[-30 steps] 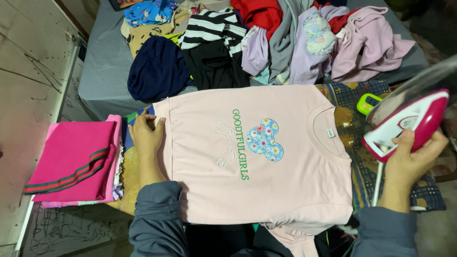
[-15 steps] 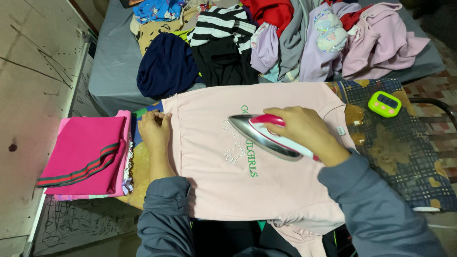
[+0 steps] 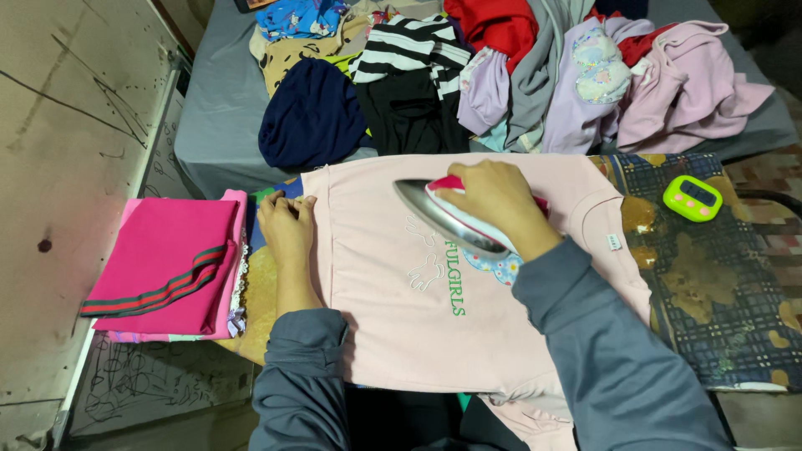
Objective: The person irons a light pink t-shirt laid out on a small ironing board. They repeatedly smooth the fabric with an electric iron, adjust the shirt's position, and flip it over to iron the other side. The person then folds the shirt and places it on a stack of other folded clothes.
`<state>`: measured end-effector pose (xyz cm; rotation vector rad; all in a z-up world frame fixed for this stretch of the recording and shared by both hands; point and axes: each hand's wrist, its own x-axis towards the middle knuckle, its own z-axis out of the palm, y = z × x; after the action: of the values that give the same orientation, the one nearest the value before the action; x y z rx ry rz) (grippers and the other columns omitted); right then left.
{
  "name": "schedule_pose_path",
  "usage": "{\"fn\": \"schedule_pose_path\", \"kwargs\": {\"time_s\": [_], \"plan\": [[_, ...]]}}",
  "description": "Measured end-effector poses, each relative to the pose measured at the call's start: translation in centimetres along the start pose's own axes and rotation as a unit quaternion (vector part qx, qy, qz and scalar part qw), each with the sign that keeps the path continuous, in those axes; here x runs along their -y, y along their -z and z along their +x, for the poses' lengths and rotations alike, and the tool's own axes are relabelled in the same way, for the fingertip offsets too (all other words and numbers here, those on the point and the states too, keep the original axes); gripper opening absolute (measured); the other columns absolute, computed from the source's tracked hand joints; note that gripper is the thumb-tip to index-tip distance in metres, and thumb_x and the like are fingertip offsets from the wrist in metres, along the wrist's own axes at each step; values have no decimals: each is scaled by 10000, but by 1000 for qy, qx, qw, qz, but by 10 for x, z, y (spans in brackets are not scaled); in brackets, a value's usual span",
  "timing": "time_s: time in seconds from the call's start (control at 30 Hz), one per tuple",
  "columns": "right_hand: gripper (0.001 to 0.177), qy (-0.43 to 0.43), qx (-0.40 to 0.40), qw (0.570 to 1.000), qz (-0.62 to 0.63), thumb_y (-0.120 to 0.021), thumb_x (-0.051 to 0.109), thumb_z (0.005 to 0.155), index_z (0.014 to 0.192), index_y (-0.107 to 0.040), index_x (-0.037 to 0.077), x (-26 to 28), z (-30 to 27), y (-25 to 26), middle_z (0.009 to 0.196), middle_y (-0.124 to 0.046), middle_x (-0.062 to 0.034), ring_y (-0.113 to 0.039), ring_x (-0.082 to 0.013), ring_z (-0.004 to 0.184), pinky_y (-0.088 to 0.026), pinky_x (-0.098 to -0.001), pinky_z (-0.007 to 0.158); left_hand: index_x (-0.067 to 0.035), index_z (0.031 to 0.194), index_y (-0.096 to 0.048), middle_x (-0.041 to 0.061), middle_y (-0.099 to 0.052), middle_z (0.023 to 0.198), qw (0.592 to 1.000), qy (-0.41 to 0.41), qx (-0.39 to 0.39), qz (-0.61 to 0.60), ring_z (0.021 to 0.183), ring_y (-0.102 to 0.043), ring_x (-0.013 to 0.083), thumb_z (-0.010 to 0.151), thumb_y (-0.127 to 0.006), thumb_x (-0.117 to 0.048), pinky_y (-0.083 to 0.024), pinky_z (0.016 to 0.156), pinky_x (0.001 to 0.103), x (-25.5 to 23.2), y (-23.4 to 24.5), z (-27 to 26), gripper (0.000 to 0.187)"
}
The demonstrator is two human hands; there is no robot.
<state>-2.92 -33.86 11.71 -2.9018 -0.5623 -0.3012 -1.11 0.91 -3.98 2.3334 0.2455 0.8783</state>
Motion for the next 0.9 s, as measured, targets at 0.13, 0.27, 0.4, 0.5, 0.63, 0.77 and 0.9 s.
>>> {"fn": "schedule_pose_path", "kwargs": {"time_s": [0.13,0.27,0.4,0.5,0.63,0.77,0.9], "plan": [[400,50,98,992,54,-666,521,840,1065,-764,205,37,-53,24,756,-728,-163,-700,-391,719,-525,-523,653,0,842,-684,201,-646,1248,1000,-7,-12,4,1171,-560,395,890,-840,-297,-445,1002,482,2,-2,0,339],[422,52,69,996,-1,-647,522,882,1061,-738,151,43,-81,26,689,-710,-162,-704,-370,656,-532,-494,603,-1,837,-678,200,-648,1249,1000,-9,-12,10,1164,-564,396,878,-849,-310,-447,997,481,1,-1,-1,355],[415,-27,10,996,-79,-630,511,928,1049,-719,124,-13,-81,24,683,-706,-158,-720,-352,665,-526,-493,547,-12,830,-680,186,-655,1251,1000,-4,-2,14,1158,-564,394,873,-845,-299,-448,992,480,-2,4,0,335],[454,-114,-33,982,-147,-643,547,947,1046,-734,113,-78,-63,20,747,-723,-183,-726,-368,721,-546,-499,600,-13,853,-680,191,-650,1253,1000,-13,-2,19,1161,-562,394,879,-848,-305,-449,991,478,-2,3,-1,338],[493,-194,-33,969,-153,-669,575,920,1026,-754,101,-135,-35,11,792,-733,-202,-727,-393,752,-560,-514,622,-17,816,-677,190,-652,1245,1000,-12,2,21,1165,-565,392,869,-849,-301,-447,992,480,-1,2,1,336],[486,-177,-24,977,-117,-672,577,906,1027,-763,115,-145,-29,11,821,-749,-177,-728,-380,789,-558,-509,679,-15,855,-684,188,-648,1256,999,-21,-4,26,1162,-565,397,894,-845,-304,-448,996,480,0,-1,2,334],[447,-187,47,981,-36,-667,587,895,1078,-776,194,-126,-42,31,831,-775,-135,-734,-353,836,-557,-488,749,-21,863,-690,191,-642,1255,1000,-16,-1,26,1151,-564,403,910,-839,-303,-451,989,480,2,0,-1,323]]}}
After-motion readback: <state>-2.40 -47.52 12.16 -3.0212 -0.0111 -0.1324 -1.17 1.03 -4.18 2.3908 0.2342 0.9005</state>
